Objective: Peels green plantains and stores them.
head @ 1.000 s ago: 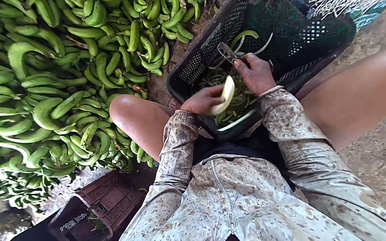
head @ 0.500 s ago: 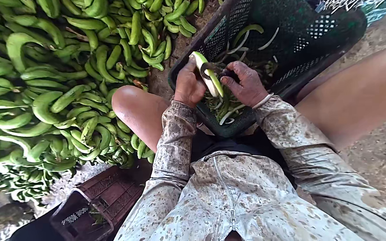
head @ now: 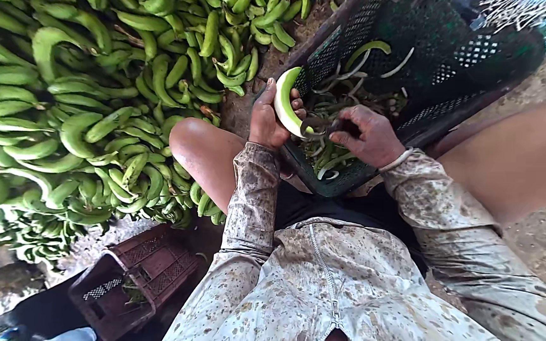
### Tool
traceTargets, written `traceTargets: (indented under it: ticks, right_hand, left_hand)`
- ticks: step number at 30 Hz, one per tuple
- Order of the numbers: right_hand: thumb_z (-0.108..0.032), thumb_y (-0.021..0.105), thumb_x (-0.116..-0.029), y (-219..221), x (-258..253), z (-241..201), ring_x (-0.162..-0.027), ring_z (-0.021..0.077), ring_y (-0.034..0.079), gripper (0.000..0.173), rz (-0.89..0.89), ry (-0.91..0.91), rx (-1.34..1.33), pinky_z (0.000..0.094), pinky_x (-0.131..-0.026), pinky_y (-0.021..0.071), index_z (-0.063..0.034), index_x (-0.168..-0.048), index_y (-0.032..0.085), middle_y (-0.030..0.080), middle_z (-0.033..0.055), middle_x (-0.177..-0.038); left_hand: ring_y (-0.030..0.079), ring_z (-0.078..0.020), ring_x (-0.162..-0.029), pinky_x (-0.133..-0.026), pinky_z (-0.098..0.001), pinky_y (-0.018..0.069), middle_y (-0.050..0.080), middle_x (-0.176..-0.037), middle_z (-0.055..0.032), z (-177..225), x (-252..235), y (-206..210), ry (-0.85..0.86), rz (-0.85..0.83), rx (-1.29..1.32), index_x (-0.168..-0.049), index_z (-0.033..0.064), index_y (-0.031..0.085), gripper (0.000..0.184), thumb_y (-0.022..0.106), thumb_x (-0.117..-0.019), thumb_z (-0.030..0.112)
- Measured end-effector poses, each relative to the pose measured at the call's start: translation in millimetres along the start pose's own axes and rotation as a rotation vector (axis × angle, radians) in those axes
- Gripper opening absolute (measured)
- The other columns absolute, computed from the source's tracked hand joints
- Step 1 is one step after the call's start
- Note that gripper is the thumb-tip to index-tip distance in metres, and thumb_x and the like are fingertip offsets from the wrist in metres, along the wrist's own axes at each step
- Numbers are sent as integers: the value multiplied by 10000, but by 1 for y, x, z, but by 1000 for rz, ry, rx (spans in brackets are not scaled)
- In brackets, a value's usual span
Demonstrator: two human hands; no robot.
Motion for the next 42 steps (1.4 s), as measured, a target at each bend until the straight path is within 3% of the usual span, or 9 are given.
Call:
traceTargets:
  ticks: [3,9,15,25,28,31,35,38,42]
  right_hand:
    - [-462,605,-1016,10,-2,-4,-1100,360,676,519,-39,-73,70,572,-965,513,9,-1224,664,691,211,-1189]
    - [-414,551,-1050,4,-29,13,-1114,279,672,480,31,159,-24,469,-1011,520,7,-1265,634,681,193,-1207]
    - [-446,480,-1080,-25,-21,44,-1146,311,666,502,160,593,-41,521,-1025,493,-22,-1322,597,683,212,-1208]
    - [-375,697,-962,10,-9,-5,-979,180,686,386,-217,-18,-131,392,-917,555,-33,-1141,705,721,113,-1071]
    - [-377,695,-972,9,-26,4,-1006,228,684,418,-93,27,-102,425,-939,547,-6,-1163,683,706,154,-1099]
    - [-377,669,-990,-3,-36,24,-1125,247,666,465,133,171,-107,425,-1021,519,14,-1243,655,684,182,-1212]
    - [-498,504,-1052,-5,-16,72,-1141,341,650,597,291,789,-251,563,-986,517,2,-1376,547,649,234,-1244]
    - [-486,586,-1022,-14,-2,61,-1134,465,644,616,48,897,-122,674,-993,493,75,-1275,609,654,320,-1193]
    - [-507,610,-1000,-4,-1,32,-1261,447,598,615,-468,916,115,678,-1052,438,22,-1312,635,631,279,-1326]
  left_hand:
    - [585,-197,-633,-582,-344,554,577,-823,-90,-8,-1,2,-60,46,-14,-1119,76,538,418,305,-1111,423]
    - [686,-208,-940,-849,-420,591,678,-1024,-105,-41,16,16,-103,-9,-204,-1205,71,570,311,364,-1113,284]
    - [586,-194,-662,-580,-345,545,596,-851,-83,0,17,8,20,-252,-86,-1071,78,572,554,174,-1106,461]
    - [574,-170,-613,-554,-315,540,567,-779,-58,-18,0,2,-176,-86,-120,-1119,94,572,503,279,-1097,502]
    - [693,-214,-833,-758,-399,611,682,-940,-114,-31,8,8,-174,-83,-204,-1176,68,593,457,330,-1107,436]
    - [670,-206,-805,-724,-374,601,657,-935,-104,-35,5,9,-170,-96,-185,-1206,86,588,449,319,-1110,432]
    - [614,-159,-693,-631,-309,562,626,-850,-53,-23,16,4,-95,-111,-215,-1183,111,606,467,319,-1101,469]
    - [681,-175,-982,-879,-386,587,697,-1121,-76,-15,20,-6,113,-63,-642,-1302,80,614,381,447,-1098,355]
    - [685,-149,-985,-893,-346,576,701,-1115,-122,-11,17,31,320,-11,-970,-1267,-26,630,284,564,-1044,137]
Point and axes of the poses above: each hand's wrist, its own x-axis away from the middle knuckle, its own y-axis out of the palm, z = x × y, the point moved 4 cm from there along -x, towards the middle knuckle
